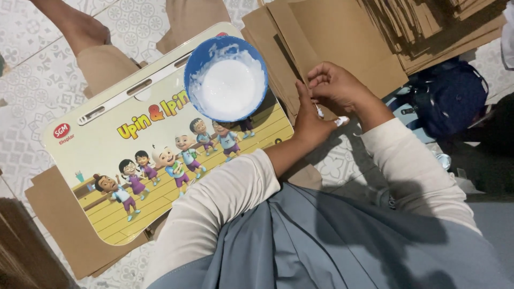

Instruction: The person is gluing and folding the bottom flaps of brown paper bags to assemble them.

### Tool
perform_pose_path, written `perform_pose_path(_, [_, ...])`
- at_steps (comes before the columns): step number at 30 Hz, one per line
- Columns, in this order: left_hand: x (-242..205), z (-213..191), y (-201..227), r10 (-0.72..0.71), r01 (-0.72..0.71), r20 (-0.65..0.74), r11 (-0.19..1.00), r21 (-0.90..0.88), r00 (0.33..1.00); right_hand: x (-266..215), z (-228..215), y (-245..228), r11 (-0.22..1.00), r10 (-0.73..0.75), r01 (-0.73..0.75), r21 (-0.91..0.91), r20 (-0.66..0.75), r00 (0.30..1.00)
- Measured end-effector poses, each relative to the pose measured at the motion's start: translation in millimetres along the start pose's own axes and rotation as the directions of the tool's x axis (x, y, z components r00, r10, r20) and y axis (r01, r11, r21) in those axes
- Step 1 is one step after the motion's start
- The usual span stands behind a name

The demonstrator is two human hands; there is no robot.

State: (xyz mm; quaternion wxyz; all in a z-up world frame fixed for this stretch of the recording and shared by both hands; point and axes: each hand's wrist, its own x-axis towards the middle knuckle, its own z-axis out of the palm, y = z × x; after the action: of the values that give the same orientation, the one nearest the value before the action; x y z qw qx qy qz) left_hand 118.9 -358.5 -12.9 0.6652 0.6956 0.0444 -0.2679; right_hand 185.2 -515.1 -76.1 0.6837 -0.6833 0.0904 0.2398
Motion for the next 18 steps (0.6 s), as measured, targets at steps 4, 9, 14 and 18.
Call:
perform_pose_path(4, [-7.2,2.5,4.2,-0.041,0.041,-0.011,0.999,0.002,0.999,3.6,-1.8,4.5,0.998,-0.045,0.045,-0.046,0.011,0.999])
perform_pose_path(9, [-7.1,1.6,-0.4,0.012,-0.012,0.000,0.998,0.063,1.000,1.4,-17.1,1.9,0.974,0.057,-0.055,0.219,0.000,0.998])
perform_pose_path(14, [18.8,19.4,-49.7,-0.013,0.019,-0.024,0.958,0.285,1.000,-23.2,-6.7,-38.8,0.964,-0.047,0.050,0.261,-0.017,0.999])
perform_pose_path(18, [24.8,24.9,-63.7,0.057,-0.038,-0.025,0.874,0.484,0.998,-48.7,34.3,-93.6,0.863,-0.300,0.299,0.407,-0.062,0.952])
